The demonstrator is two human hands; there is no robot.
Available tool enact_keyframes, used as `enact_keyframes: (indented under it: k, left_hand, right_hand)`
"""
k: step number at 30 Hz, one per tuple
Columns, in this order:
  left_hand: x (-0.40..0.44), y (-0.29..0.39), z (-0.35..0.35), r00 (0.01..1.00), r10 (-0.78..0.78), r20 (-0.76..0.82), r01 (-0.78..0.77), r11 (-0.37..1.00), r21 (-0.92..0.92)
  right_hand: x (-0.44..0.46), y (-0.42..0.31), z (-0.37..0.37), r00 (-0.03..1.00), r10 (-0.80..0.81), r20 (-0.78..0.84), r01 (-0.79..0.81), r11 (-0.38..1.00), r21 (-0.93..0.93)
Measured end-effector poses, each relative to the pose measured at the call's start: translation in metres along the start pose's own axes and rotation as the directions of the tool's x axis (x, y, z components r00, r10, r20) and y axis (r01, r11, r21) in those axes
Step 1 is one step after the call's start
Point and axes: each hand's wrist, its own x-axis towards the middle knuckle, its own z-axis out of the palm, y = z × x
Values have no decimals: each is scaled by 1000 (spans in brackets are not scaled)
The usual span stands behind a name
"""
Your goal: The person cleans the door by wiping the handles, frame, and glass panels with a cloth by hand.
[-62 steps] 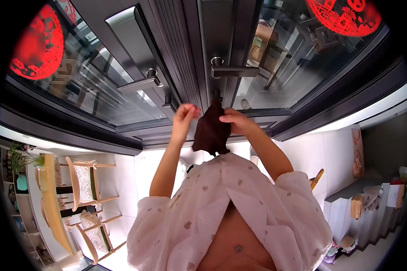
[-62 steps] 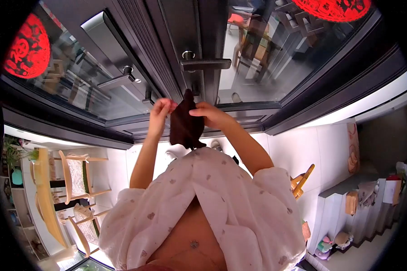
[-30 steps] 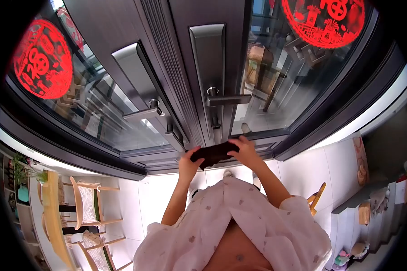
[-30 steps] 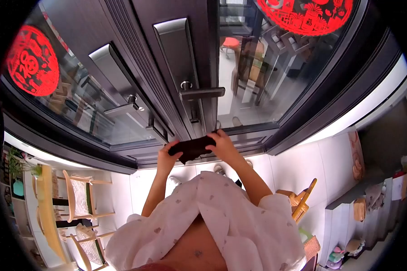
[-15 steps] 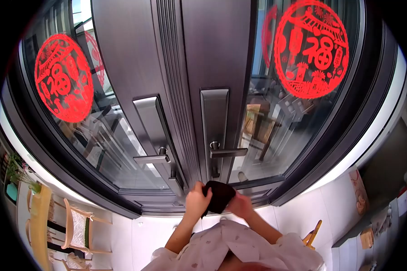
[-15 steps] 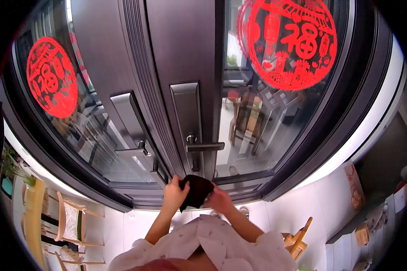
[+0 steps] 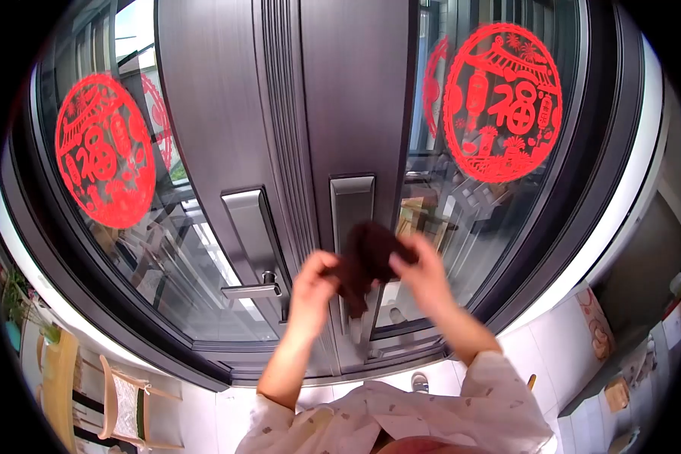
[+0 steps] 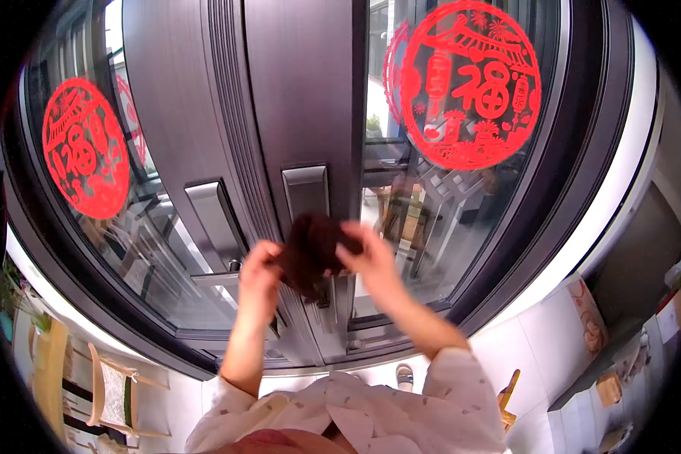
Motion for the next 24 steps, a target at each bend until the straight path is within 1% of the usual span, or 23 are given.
enact_keyframes:
  k: [1, 2, 3, 4, 6, 7, 8, 10, 11, 12, 14, 16, 17, 18, 20, 21, 22, 23, 24]
  left_hand:
    - [15, 14, -10, 1000, 23, -2, -23, 1000, -10]
    - [29, 29, -17, 999, 45, -5, -46, 999, -20]
    - [43, 42, -18, 995, 94, -24, -93, 995, 29]
    - [56, 53, -17, 989, 143, -41, -140, 987, 77]
    - [75, 71, -7, 965, 234, -114, -209, 957, 199]
    - [79, 76, -4, 963, 246, -109, -226, 960, 167]
    - [81, 77, -4, 962, 253, -107, -234, 958, 166]
    - [82, 74, -7, 924, 365, -112, -321, 901, 291]
    - [79, 72, -12, 918, 377, -121, -328, 895, 302]
    - [76, 67, -17, 917, 382, -117, -334, 894, 299]
    - [70, 58, -29, 875, 446, -189, -375, 871, 317]
    - [63, 50, -44, 811, 541, -223, -432, 811, 394]
    - [61, 42, -56, 770, 591, -238, -447, 767, 460]
    - [58, 34, -68, 727, 640, -249, -455, 720, 524]
    - [51, 24, -88, 658, 735, -163, -359, 496, 791]
    - [50, 18, -97, 631, 771, -91, -311, 359, 880]
    - [49, 11, -104, 625, 775, -91, -318, 359, 877]
    - [48, 4, -112, 619, 785, 14, -305, 224, 926]
    - [47, -2, -117, 609, 784, 119, -290, 81, 954]
  right_hand:
    - [32, -14, -10, 997, -71, 23, 68, 993, 96]
    - [64, -36, -20, 986, -168, 16, 167, 984, 62]
    - [86, -76, -15, 987, -155, -48, 160, 978, 133]
    - [123, -88, -25, 886, -463, -19, 456, 879, -142]
    - [167, -132, -22, 789, -614, 20, 573, 725, -381]
    - [183, -148, -14, 576, -817, 15, 603, 412, -683]
    - [193, -161, -4, 326, -939, 110, 461, 56, -885]
    - [201, -173, 18, 240, -957, 159, 285, -88, -955]
    - [215, -168, 20, 261, -943, 205, 366, -100, -925]
    - [220, -162, 26, 318, -934, 164, 498, 17, -867]
    - [223, -150, 32, 209, -965, 159, 512, -30, -858]
    - [220, -132, 35, 81, -984, 159, 529, -93, -844]
    - [216, -118, 33, 113, -977, 181, 543, -92, -834]
    - [205, -102, 32, 286, -925, 252, 357, -141, -923]
    - [188, -91, 40, 441, -885, 150, 358, 20, -933]
    - [188, -91, 41, 432, -889, 152, 356, 13, -934]
    - [189, -93, 42, 463, -870, 170, 347, 2, -938]
    - [190, -97, 44, 494, -850, 184, 337, -8, -941]
    - [203, -109, 45, 424, -883, 203, 335, -56, -941]
